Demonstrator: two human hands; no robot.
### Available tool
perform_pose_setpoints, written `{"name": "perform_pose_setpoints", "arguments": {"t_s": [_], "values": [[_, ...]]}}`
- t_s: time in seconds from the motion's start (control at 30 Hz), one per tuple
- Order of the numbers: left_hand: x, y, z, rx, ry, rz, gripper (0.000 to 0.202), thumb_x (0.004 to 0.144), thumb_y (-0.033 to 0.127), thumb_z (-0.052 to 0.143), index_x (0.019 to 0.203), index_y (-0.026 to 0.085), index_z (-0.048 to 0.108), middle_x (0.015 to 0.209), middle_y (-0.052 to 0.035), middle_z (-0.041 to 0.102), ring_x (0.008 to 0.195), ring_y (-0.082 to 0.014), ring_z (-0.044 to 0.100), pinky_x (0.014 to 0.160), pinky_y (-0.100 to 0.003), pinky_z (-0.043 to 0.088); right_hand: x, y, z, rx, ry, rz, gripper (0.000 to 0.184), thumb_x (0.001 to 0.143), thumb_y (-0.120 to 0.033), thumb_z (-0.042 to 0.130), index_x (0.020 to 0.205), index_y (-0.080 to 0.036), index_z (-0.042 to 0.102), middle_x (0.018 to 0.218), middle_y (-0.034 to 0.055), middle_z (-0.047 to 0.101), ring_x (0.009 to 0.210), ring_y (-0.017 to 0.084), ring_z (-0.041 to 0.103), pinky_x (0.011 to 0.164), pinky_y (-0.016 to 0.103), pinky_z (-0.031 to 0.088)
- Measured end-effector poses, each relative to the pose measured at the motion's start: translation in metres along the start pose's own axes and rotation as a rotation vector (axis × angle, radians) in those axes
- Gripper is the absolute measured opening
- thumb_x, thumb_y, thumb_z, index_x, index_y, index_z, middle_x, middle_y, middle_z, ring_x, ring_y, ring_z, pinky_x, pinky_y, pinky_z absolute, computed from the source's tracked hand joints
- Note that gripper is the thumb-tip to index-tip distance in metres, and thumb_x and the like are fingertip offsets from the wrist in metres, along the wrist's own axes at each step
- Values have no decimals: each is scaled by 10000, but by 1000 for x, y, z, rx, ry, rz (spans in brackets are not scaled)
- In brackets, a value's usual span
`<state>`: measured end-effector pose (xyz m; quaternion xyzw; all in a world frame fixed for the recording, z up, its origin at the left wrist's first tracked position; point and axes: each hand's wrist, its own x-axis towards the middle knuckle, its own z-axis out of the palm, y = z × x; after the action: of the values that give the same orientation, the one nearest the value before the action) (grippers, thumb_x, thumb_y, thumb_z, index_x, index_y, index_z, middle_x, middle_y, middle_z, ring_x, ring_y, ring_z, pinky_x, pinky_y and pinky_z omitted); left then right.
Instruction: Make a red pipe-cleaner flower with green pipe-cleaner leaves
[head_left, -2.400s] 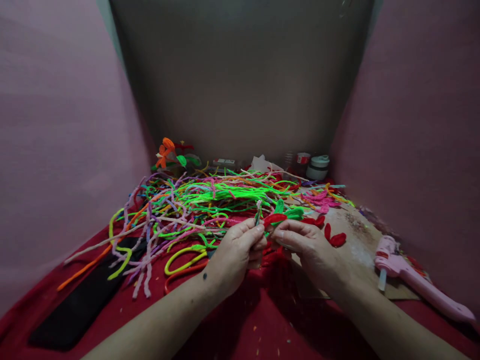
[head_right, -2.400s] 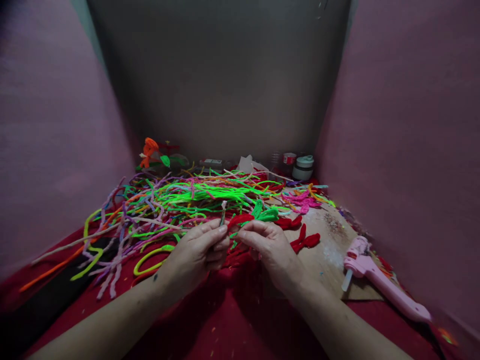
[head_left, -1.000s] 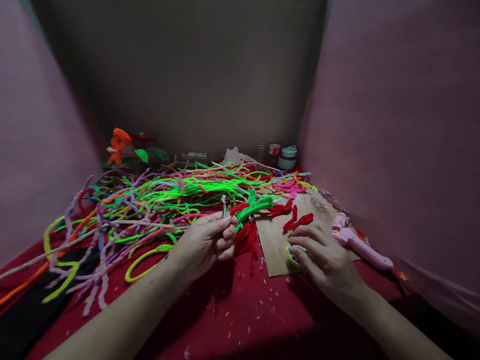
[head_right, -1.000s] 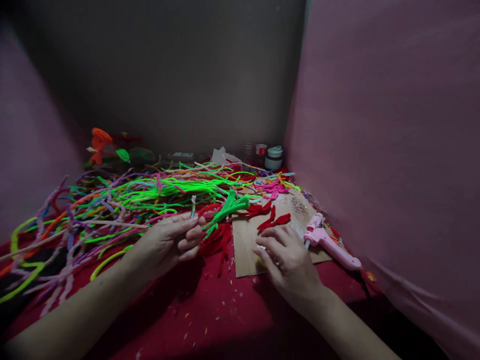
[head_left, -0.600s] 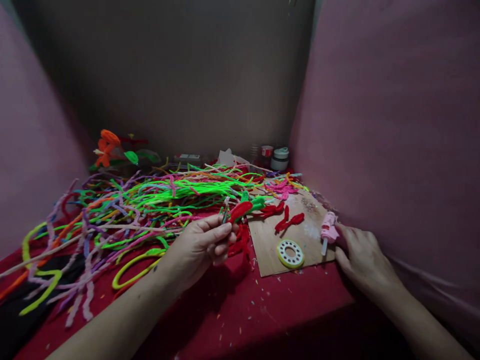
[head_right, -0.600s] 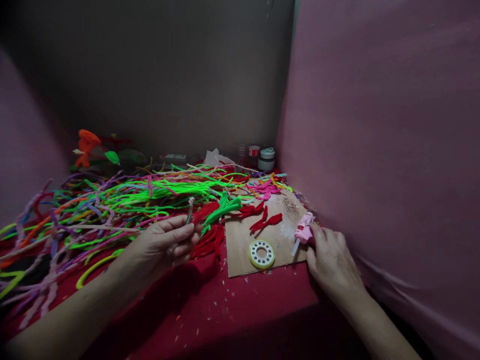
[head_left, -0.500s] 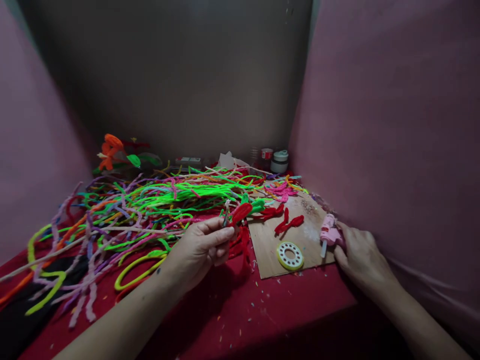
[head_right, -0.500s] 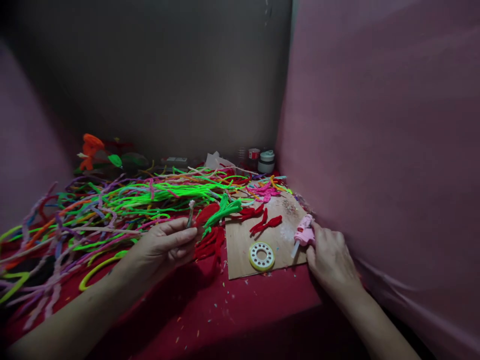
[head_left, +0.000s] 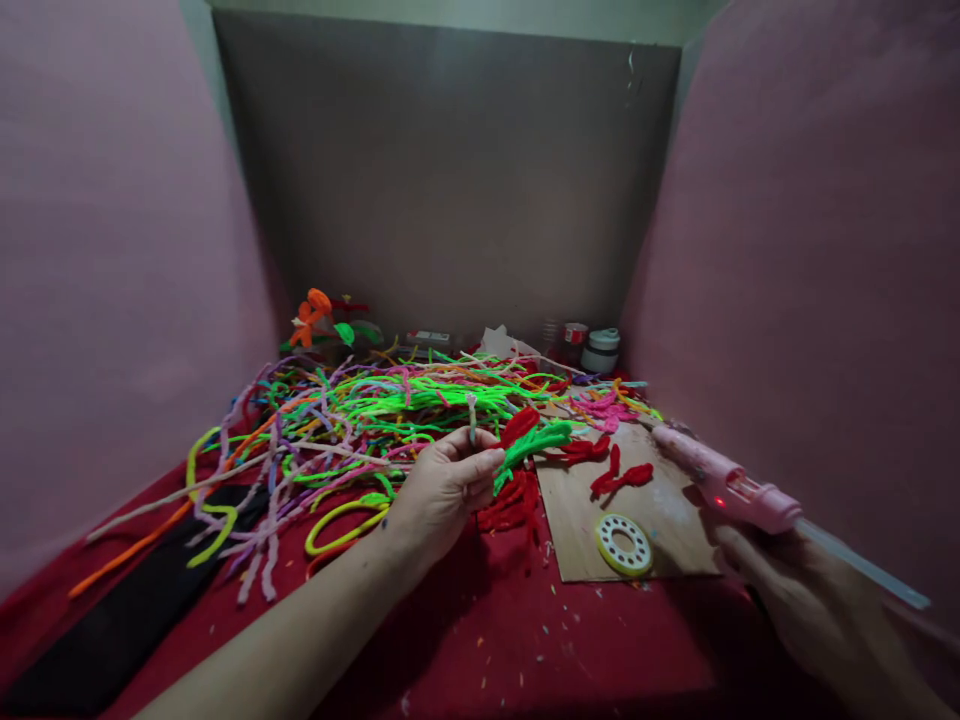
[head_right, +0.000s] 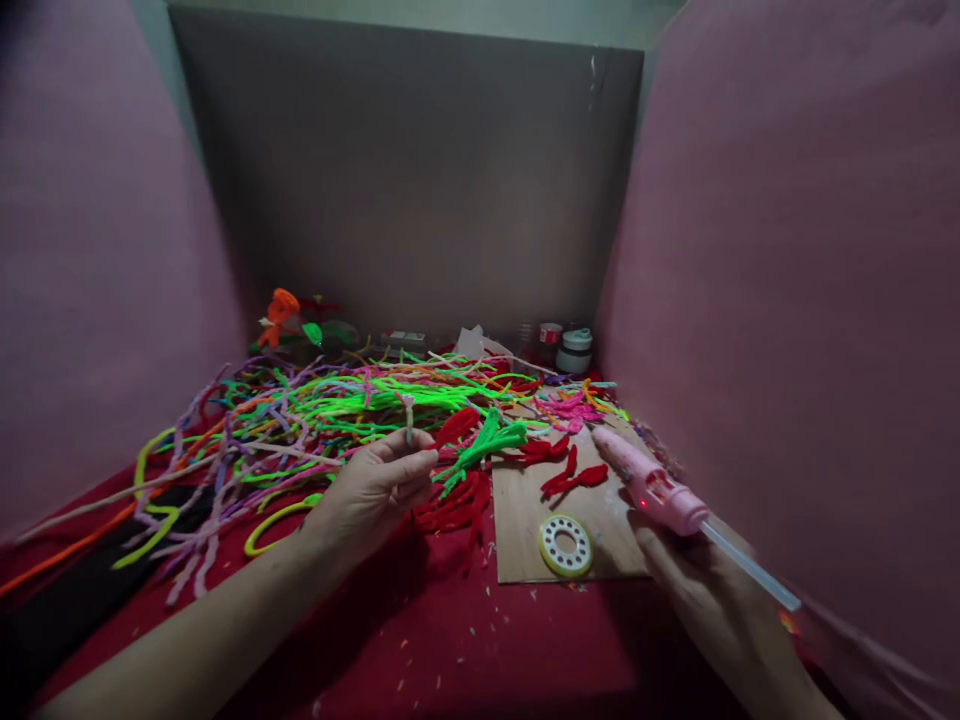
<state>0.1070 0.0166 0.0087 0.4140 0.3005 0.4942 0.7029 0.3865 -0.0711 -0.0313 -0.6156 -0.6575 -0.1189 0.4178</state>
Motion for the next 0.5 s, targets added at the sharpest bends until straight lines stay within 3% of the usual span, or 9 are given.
{"name": "perform_pose_setpoints", "arguments": {"t_s": [0.1,0.17,0.2,0.27,0.37,0.5], "values": [[1,2,-2,18,9,89,164,708,161,637,780,161,490,556,44,533,368,2,287,389,-138,217,16,-31,3,418,-176,161,288,813,-357,479,983,-214,663,774,77,697,575,220,620,431,299,496],[2,4,-5,43,13,156,145,740,181,605,799,167,474,601,18,585,351,3,277,371,-143,190,26,-52,8,597,-362,220,268,805,-360,513,953,-204,673,783,79,700,538,199,612,395,277,469],[3,6,-6,51,20,183,137,752,192,592,805,170,467,605,16,589,342,3,268,364,-146,176,32,-61,12,672,-392,221,268,802,-369,520,940,-201,676,807,82,699,517,186,603,383,270,456],[5,9,-8,48,46,218,136,761,209,580,813,175,458,595,27,576,331,2,256,353,-148,163,43,-78,21,739,-422,209,273,802,-379,522,933,-200,680,804,81,693,502,169,581,402,274,453],[8,12,-13,24,85,244,147,757,223,580,813,175,453,596,37,561,326,4,251,346,-146,168,57,-98,35,699,-399,163,237,765,-374,574,867,-196,691,620,40,638,479,154,525,412,267,429],[13,13,-19,6,120,271,141,753,222,574,799,172,451,597,34,561,324,4,247,342,-147,167,67,-110,50,739,-472,133,277,787,-396,529,858,-180,688,497,9,543,445,137,470,387,248,382]]}}
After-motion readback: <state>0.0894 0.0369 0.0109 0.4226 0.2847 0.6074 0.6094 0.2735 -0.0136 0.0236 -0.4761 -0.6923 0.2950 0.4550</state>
